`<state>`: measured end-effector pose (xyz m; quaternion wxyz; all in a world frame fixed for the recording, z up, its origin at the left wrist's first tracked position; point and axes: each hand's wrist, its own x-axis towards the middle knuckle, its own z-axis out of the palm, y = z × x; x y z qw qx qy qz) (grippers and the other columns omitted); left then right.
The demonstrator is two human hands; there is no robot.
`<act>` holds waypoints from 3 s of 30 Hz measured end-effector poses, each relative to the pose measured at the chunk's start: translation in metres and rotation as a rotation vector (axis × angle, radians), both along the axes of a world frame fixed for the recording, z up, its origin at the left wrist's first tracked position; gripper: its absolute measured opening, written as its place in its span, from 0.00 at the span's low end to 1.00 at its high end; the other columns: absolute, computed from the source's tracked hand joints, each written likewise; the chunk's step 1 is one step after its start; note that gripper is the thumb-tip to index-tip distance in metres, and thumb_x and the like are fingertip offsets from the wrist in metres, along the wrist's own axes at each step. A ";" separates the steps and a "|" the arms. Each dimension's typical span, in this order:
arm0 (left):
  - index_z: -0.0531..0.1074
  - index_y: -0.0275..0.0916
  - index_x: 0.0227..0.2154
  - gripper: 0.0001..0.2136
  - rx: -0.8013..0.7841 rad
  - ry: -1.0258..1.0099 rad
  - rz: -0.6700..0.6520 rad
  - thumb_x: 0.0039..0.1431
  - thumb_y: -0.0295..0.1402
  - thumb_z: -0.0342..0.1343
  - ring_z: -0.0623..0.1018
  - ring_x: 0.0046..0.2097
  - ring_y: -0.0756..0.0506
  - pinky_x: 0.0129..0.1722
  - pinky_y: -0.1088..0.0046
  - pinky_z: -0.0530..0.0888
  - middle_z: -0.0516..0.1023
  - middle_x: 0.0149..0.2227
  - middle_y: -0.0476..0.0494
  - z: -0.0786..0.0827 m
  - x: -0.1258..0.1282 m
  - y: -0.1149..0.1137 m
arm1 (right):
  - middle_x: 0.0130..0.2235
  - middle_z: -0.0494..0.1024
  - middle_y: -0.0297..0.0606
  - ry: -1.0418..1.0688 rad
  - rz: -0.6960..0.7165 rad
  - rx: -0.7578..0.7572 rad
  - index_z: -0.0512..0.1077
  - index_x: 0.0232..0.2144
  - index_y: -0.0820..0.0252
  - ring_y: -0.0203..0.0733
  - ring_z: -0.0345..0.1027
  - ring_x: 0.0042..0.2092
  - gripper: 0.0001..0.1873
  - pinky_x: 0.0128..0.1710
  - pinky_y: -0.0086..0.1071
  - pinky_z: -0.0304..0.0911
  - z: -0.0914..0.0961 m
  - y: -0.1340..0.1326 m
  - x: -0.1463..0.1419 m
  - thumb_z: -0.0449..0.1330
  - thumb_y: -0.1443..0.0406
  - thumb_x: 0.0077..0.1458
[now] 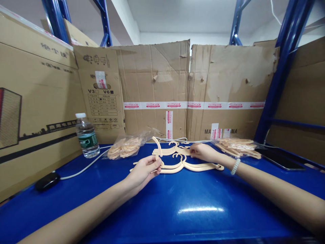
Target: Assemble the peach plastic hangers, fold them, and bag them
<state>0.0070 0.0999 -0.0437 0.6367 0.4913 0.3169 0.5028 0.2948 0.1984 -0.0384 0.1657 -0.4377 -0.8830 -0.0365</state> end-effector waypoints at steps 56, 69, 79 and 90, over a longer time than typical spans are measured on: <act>0.67 0.34 0.23 0.09 0.061 -0.129 0.078 0.49 0.23 0.63 0.73 0.28 0.51 0.32 0.77 0.70 0.72 0.26 0.47 0.003 -0.018 0.014 | 0.32 0.72 0.38 0.504 0.221 0.104 0.65 0.34 0.57 0.41 0.69 0.33 0.06 0.33 0.33 0.67 0.017 -0.079 0.012 0.53 0.61 0.60; 0.66 0.34 0.22 0.10 -0.046 -0.182 0.171 0.53 0.17 0.58 0.76 0.30 0.49 0.36 0.73 0.74 0.72 0.25 0.47 0.010 -0.012 0.013 | 0.31 0.72 0.37 0.518 0.174 0.106 0.64 0.34 0.57 0.40 0.69 0.31 0.06 0.32 0.33 0.67 0.013 -0.074 0.013 0.53 0.61 0.60; 0.65 0.35 0.22 0.09 -0.060 -0.189 0.055 0.55 0.20 0.57 0.76 0.31 0.49 0.35 0.73 0.74 0.74 0.31 0.44 0.009 -0.017 0.014 | 0.31 0.71 0.36 0.502 0.206 0.118 0.64 0.34 0.57 0.40 0.68 0.32 0.05 0.33 0.33 0.66 0.014 -0.072 0.016 0.52 0.62 0.61; 0.66 0.34 0.23 0.09 0.008 -0.171 0.010 0.50 0.23 0.62 0.76 0.31 0.49 0.36 0.75 0.73 0.75 0.29 0.45 0.007 -0.015 0.013 | 0.32 0.71 0.37 0.499 0.220 0.131 0.64 0.35 0.57 0.40 0.68 0.32 0.04 0.33 0.33 0.66 0.015 -0.074 0.014 0.52 0.63 0.60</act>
